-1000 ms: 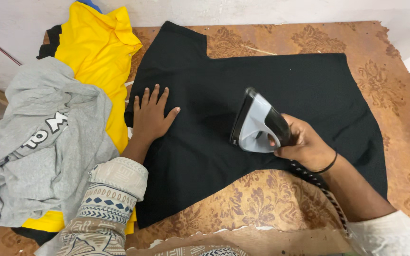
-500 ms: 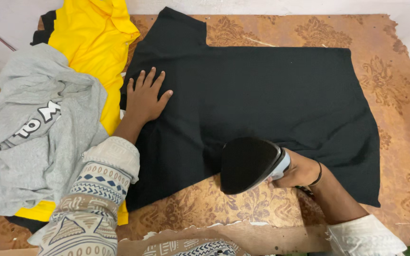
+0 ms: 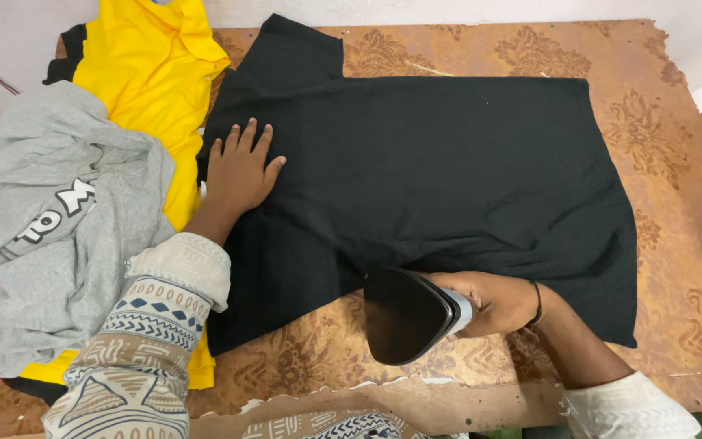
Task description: The person irons a black t-shirt on a patterned table. They smooth the fabric with one hand while moving a steam iron with the other across the shirt's surface, repeatedly adjusting the garment to cover different areas.
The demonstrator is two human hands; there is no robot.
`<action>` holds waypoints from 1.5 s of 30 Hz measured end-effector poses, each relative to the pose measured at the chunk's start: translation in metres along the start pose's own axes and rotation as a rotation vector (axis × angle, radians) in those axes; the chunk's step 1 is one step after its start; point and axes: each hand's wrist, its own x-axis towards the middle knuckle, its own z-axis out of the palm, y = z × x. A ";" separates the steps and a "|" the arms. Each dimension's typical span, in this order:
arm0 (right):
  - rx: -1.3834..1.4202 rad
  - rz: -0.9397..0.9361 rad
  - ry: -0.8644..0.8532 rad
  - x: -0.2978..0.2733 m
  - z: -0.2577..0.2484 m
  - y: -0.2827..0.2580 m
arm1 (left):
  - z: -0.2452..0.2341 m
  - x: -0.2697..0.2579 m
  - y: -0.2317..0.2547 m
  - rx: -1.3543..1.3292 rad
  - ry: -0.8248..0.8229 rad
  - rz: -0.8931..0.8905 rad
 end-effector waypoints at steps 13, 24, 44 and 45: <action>-0.048 -0.342 0.027 -0.027 -0.042 0.000 | -0.017 -0.015 0.011 0.024 -0.047 -0.031; -1.264 0.299 1.126 0.012 -0.192 0.032 | -0.003 0.050 0.013 -0.282 -0.329 -0.291; -1.729 0.435 1.223 0.062 -0.265 0.029 | 0.028 0.134 -0.005 -0.119 -0.366 -0.246; -1.796 0.448 1.189 0.057 -0.254 0.029 | 0.023 0.128 0.000 -0.119 -0.415 -0.260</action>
